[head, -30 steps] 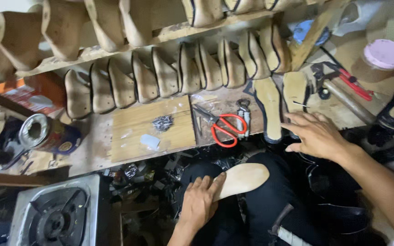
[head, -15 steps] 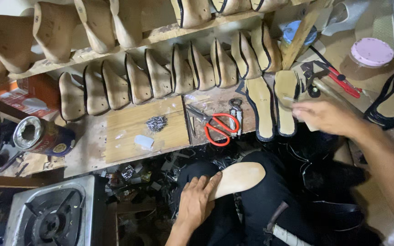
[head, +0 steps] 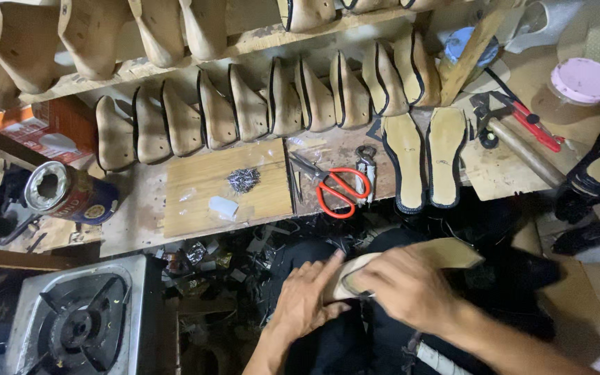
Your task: The person assembles shoe soles by hammering nails into the sole and then trimming the excess material with scissors. The person repeats this process for multiple soles, placing the finished ones on a shelf.
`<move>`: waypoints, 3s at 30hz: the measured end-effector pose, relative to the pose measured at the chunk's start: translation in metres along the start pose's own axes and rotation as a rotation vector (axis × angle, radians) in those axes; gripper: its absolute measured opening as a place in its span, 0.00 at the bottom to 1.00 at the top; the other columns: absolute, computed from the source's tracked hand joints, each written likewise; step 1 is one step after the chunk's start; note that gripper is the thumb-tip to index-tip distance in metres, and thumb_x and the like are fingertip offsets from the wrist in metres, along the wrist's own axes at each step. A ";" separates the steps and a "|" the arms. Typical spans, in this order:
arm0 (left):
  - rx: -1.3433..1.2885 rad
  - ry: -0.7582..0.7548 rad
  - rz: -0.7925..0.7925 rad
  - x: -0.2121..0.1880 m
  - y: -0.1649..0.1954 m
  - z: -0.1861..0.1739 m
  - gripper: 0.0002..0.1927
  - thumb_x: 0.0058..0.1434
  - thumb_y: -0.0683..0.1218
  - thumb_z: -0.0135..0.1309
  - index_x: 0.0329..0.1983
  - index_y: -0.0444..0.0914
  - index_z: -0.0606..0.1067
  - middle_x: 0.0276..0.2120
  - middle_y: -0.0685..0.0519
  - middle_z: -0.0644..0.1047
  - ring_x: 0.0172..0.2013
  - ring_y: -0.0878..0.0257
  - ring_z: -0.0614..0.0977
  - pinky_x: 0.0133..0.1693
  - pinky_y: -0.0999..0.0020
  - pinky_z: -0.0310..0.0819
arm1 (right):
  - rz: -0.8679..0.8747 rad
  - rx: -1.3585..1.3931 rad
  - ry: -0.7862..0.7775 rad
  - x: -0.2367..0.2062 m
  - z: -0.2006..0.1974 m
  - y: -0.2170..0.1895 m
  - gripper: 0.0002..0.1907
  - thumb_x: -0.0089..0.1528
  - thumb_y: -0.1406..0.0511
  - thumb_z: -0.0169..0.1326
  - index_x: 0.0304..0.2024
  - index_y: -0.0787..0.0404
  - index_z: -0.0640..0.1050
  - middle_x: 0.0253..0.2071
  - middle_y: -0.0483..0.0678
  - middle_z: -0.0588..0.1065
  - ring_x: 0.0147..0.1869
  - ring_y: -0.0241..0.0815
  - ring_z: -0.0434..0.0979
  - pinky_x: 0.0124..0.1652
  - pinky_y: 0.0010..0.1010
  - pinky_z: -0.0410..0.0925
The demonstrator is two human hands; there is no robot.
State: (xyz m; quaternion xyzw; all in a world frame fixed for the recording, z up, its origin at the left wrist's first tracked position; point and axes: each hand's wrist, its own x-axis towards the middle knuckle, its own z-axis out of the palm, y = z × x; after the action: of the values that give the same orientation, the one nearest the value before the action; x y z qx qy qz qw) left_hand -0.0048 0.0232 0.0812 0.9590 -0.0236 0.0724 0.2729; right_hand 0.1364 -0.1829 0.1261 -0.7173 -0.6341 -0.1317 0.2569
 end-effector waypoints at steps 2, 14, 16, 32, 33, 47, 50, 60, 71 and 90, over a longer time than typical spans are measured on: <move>-0.288 0.106 0.031 -0.003 0.000 -0.003 0.54 0.47 0.57 0.70 0.72 0.34 0.58 0.56 0.40 0.72 0.50 0.43 0.74 0.51 0.51 0.66 | 0.050 0.145 -0.102 -0.001 0.034 -0.015 0.13 0.54 0.66 0.63 0.42 0.59 0.83 0.43 0.46 0.76 0.47 0.46 0.76 0.44 0.40 0.69; -0.214 0.106 -0.209 -0.022 -0.001 -0.010 0.45 0.43 0.49 0.72 0.64 0.31 0.69 0.56 0.39 0.73 0.53 0.42 0.75 0.54 0.53 0.68 | 0.112 0.265 -0.185 -0.044 0.052 0.043 0.15 0.53 0.61 0.63 0.43 0.55 0.86 0.59 0.52 0.76 0.66 0.53 0.70 0.64 0.49 0.58; -0.386 0.153 -0.365 -0.032 -0.005 -0.008 0.38 0.48 0.48 0.70 0.62 0.33 0.72 0.54 0.43 0.77 0.55 0.47 0.78 0.56 0.58 0.72 | 0.152 0.315 -0.195 -0.041 0.054 0.045 0.15 0.53 0.61 0.63 0.41 0.58 0.86 0.58 0.52 0.76 0.65 0.52 0.71 0.64 0.48 0.59; -0.736 0.339 -0.444 -0.049 -0.028 0.033 0.37 0.48 0.43 0.71 0.63 0.34 0.74 0.55 0.45 0.80 0.56 0.55 0.80 0.59 0.64 0.70 | 0.206 0.359 -0.236 -0.007 0.063 0.027 0.14 0.51 0.61 0.64 0.39 0.58 0.86 0.55 0.49 0.78 0.59 0.53 0.75 0.58 0.43 0.65; -0.730 0.341 -0.445 -0.048 -0.028 0.034 0.37 0.48 0.43 0.71 0.63 0.34 0.74 0.56 0.45 0.79 0.57 0.55 0.80 0.60 0.64 0.70 | 0.216 0.367 -0.248 -0.007 0.063 0.027 0.14 0.51 0.62 0.64 0.39 0.58 0.86 0.55 0.49 0.78 0.59 0.52 0.76 0.58 0.43 0.65; -0.773 0.152 -0.758 -0.025 0.002 0.019 0.36 0.60 0.53 0.61 0.67 0.34 0.64 0.46 0.51 0.75 0.34 0.58 0.85 0.34 0.64 0.80 | 0.296 0.368 -0.341 0.000 0.061 0.024 0.14 0.51 0.62 0.65 0.36 0.62 0.80 0.55 0.49 0.79 0.57 0.50 0.78 0.56 0.41 0.68; -1.285 0.327 -0.832 -0.014 0.002 0.049 0.27 0.66 0.51 0.53 0.63 0.34 0.64 0.38 0.44 0.79 0.27 0.60 0.81 0.26 0.69 0.75 | 0.283 0.317 -0.322 -0.001 0.060 0.023 0.15 0.51 0.62 0.66 0.38 0.61 0.79 0.56 0.47 0.78 0.58 0.50 0.77 0.57 0.40 0.67; -1.392 0.543 -0.623 -0.068 -0.016 0.088 0.20 0.68 0.45 0.50 0.60 0.36 0.65 0.42 0.41 0.80 0.33 0.54 0.85 0.33 0.65 0.82 | 0.927 1.005 -0.061 -0.086 0.036 0.048 0.28 0.60 0.65 0.58 0.62 0.63 0.71 0.59 0.50 0.76 0.59 0.37 0.77 0.55 0.31 0.71; -1.356 0.488 -0.640 -0.048 -0.014 0.075 0.21 0.67 0.46 0.50 0.60 0.35 0.64 0.42 0.40 0.80 0.33 0.54 0.85 0.34 0.65 0.82 | 1.022 0.891 -0.034 -0.096 0.048 0.065 0.22 0.60 0.65 0.60 0.55 0.66 0.77 0.44 0.51 0.83 0.45 0.34 0.83 0.44 0.26 0.76; -1.285 0.402 -0.696 -0.030 -0.020 0.085 0.27 0.67 0.52 0.52 0.63 0.34 0.62 0.39 0.46 0.79 0.33 0.60 0.83 0.34 0.68 0.81 | 0.143 0.239 -0.216 -0.017 0.042 0.037 0.26 0.43 0.62 0.70 0.41 0.61 0.76 0.53 0.52 0.75 0.59 0.51 0.75 0.66 0.54 0.56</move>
State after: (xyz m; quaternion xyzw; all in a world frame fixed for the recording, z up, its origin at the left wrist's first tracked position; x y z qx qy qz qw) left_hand -0.0223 -0.0041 -0.0054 0.5318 0.2930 0.1274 0.7843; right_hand 0.1640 -0.1769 0.0748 -0.7347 -0.6167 0.0410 0.2796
